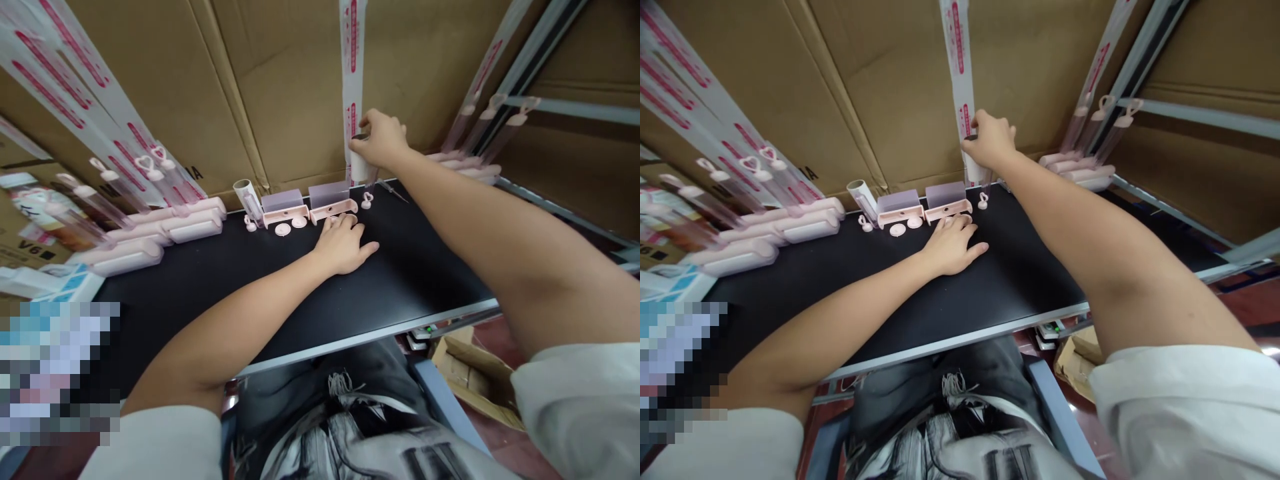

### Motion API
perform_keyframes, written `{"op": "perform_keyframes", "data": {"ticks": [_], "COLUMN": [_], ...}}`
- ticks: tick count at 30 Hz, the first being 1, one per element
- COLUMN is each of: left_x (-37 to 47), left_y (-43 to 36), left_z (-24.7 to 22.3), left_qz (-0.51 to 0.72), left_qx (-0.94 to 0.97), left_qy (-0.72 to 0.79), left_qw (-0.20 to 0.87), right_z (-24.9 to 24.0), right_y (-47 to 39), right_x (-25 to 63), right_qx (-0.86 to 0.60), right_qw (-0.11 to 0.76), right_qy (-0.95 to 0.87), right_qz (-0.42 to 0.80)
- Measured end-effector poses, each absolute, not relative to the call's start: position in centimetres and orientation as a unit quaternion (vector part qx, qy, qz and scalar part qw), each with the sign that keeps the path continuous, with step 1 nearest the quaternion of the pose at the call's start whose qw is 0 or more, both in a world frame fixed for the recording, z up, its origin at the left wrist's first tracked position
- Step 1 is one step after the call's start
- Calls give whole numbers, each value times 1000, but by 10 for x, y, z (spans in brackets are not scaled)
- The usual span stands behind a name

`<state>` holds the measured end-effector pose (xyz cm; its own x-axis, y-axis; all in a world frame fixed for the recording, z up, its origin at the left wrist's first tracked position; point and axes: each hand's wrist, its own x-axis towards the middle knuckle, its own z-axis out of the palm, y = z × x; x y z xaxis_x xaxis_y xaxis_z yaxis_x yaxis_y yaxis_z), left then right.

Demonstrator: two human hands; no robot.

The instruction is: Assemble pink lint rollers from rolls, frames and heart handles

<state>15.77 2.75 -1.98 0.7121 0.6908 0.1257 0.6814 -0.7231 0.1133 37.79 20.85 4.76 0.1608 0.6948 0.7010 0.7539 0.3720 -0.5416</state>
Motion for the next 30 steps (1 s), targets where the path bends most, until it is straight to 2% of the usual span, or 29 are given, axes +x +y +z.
{"op": "perform_keyframes", "data": {"ticks": [6,11,23,30], "left_x": [160,160,159,160], "left_y": [26,28,26,15], "left_z": [-22,-22,-19,-17], "left_qz": [94,91,100,160], "left_qx": [924,921,907,885], "left_qy": [369,375,408,432], "left_qw": [36,43,43,-62], "right_z": [41,41,42,43], "right_y": [202,190,185,181], "right_x": [365,358,363,360], "right_qx": [-685,-713,-702,-702], "right_qw": [356,269,260,254], "right_qy": [-634,-647,-663,-665], "right_qz": [-35,-32,-26,-23]}}
